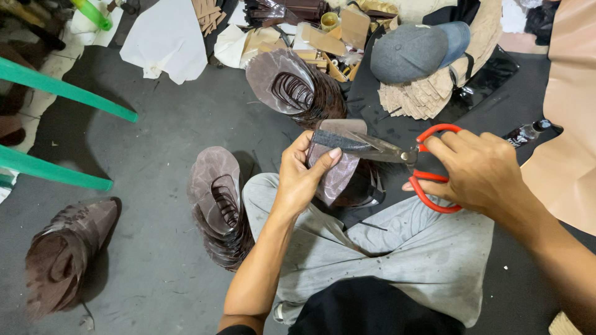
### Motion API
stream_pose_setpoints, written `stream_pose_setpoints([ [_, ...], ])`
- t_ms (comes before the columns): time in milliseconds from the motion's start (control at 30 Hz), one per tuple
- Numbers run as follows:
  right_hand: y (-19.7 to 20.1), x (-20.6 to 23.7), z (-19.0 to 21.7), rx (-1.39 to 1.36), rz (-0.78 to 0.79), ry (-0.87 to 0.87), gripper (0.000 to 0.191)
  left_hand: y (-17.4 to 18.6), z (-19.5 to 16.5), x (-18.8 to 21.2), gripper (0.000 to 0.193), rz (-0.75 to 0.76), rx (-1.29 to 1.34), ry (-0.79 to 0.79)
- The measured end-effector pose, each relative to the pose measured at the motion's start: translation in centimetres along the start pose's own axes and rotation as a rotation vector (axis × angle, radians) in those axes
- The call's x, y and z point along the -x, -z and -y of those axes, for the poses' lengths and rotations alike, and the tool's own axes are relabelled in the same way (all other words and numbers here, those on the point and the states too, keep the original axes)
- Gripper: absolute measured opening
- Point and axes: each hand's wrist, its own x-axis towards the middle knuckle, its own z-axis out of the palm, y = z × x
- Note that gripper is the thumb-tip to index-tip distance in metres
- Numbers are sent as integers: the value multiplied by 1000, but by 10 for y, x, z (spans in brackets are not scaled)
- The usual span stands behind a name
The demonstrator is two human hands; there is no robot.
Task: The person sits on the floor of a shoe workshop and trims excess material from the edges of brown shoe upper pieces using red-handled scissors. They rotate each upper to reach all edges, set trimmed pieces aside, and stack the finished uppers with others on the floor.
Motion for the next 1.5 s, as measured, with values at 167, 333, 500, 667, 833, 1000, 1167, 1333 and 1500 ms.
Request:
stream_pose_setpoints([
  [167,4,-5,1,-1,37,17,70,-3,-3,0,22,-3,6,-6],
  [333,6,-6,1,-61,47,16,64,-5,-3,1,21,-9,-36,13],
  [500,3,-5,-1,-40,64,17,65,-7,-1,1,19,-26,-82,-29],
  [667,-5,-1,-4,-53,143,-7,63,-6,-1,2,21,-38,-72,-4],
  [833,-6,1,-9,-130,69,31,61,-6,-2,2,21,-35,-58,20],
  [1000,-3,0,-6,29,55,18,62,-7,-4,2,20,-38,-52,-9],
  [1167,-2,1,-7,15,50,59,59,-8,-4,1,20,-38,-57,-12],
  [1333,-5,2,-11,-46,108,64,61,-8,-3,2,20,-54,-74,16],
  [1500,-5,1,-14,-112,123,39,63,-8,-2,4,20,-40,-66,9],
])
